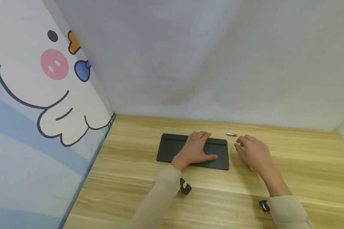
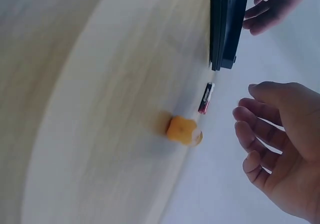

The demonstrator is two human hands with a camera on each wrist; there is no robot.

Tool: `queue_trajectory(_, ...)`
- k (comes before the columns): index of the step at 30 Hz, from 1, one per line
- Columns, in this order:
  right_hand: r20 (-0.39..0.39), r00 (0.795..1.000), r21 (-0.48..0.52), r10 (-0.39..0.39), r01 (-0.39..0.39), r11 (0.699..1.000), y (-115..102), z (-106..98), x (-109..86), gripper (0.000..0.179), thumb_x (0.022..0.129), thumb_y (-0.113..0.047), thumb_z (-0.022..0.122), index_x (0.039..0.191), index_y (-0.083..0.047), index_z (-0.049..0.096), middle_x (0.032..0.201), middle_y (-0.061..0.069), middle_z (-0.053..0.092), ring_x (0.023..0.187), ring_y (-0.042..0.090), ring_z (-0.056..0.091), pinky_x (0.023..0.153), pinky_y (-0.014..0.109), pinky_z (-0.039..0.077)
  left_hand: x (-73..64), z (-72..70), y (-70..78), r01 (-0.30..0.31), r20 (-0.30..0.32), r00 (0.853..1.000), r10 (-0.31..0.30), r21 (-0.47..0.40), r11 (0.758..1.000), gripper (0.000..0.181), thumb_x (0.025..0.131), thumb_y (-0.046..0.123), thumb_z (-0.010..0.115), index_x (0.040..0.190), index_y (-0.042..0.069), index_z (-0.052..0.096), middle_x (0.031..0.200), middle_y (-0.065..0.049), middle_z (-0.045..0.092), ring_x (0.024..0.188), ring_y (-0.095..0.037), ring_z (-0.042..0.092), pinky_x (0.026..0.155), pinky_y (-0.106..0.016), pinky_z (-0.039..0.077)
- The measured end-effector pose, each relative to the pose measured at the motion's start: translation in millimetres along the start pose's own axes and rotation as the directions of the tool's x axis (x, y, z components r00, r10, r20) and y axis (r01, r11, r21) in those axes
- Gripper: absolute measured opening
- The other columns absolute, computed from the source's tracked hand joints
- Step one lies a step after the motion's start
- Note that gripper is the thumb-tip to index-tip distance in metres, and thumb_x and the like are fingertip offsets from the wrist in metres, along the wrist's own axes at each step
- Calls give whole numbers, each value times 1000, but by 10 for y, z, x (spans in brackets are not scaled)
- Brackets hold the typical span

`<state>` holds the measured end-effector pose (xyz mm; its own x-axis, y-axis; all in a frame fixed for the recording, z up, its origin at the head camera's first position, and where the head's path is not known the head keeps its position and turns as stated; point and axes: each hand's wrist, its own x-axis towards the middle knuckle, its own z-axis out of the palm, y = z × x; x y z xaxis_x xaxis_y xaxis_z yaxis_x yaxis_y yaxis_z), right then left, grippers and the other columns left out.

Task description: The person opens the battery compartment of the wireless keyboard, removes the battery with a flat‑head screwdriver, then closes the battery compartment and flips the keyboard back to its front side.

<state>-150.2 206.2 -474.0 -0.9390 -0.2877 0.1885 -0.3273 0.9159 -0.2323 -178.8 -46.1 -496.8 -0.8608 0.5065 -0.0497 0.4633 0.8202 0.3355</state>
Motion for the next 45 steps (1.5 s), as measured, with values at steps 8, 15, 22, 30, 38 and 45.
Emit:
queue_trajectory(8,97,991,-18,91,-90,996,112,-97,-155,21,100,-26,65,95,-6,69,86,10,74,62,18,63,45,28,45,42,62,188,-37,-11,999,38,65,997,102,81,78,67,159,20,36,161,1,41,151,-20,38,133,-51,22)
queue_trajectory(15,217,953,-20,212,-213,977,194,-155,-250,34,102,-30,60,102,3,67,69,5,67,54,15,53,41,30,41,126,126,326,-52,44,998,47,124,991,119,71,86,68,163,21,27,163,1,36,152,-20,36,133,-51,21)
queue_trajectory(22,271,926,-38,263,-262,964,243,-158,-319,41,103,-36,55,103,3,67,73,10,67,58,21,54,44,37,45,198,228,386,-56,64,997,45,177,983,135,60,93,69,165,25,18,165,-2,30,155,-21,28,134,-52,18)
queue_trajectory(30,307,915,-16,263,-272,962,278,-105,-354,44,105,-36,54,109,5,67,70,7,66,56,19,52,44,33,42,210,273,388,-84,47,996,75,232,969,135,60,94,68,165,24,20,158,-2,38,147,-19,37,125,-47,32)
queue_trajectory(38,298,920,3,254,-267,964,265,-53,-350,41,104,-36,56,107,3,68,69,5,65,55,17,51,43,30,40,208,214,372,-126,46,992,118,263,956,131,61,94,66,164,24,25,151,-2,44,137,-18,44,112,-43,41)
queue_trajectory(45,295,921,13,252,-268,963,272,-58,-379,40,104,-35,56,105,3,68,66,3,62,56,18,51,44,30,39,216,160,376,-151,15,988,152,226,962,130,59,94,67,162,25,29,146,-1,44,129,-16,45,107,-40,42)
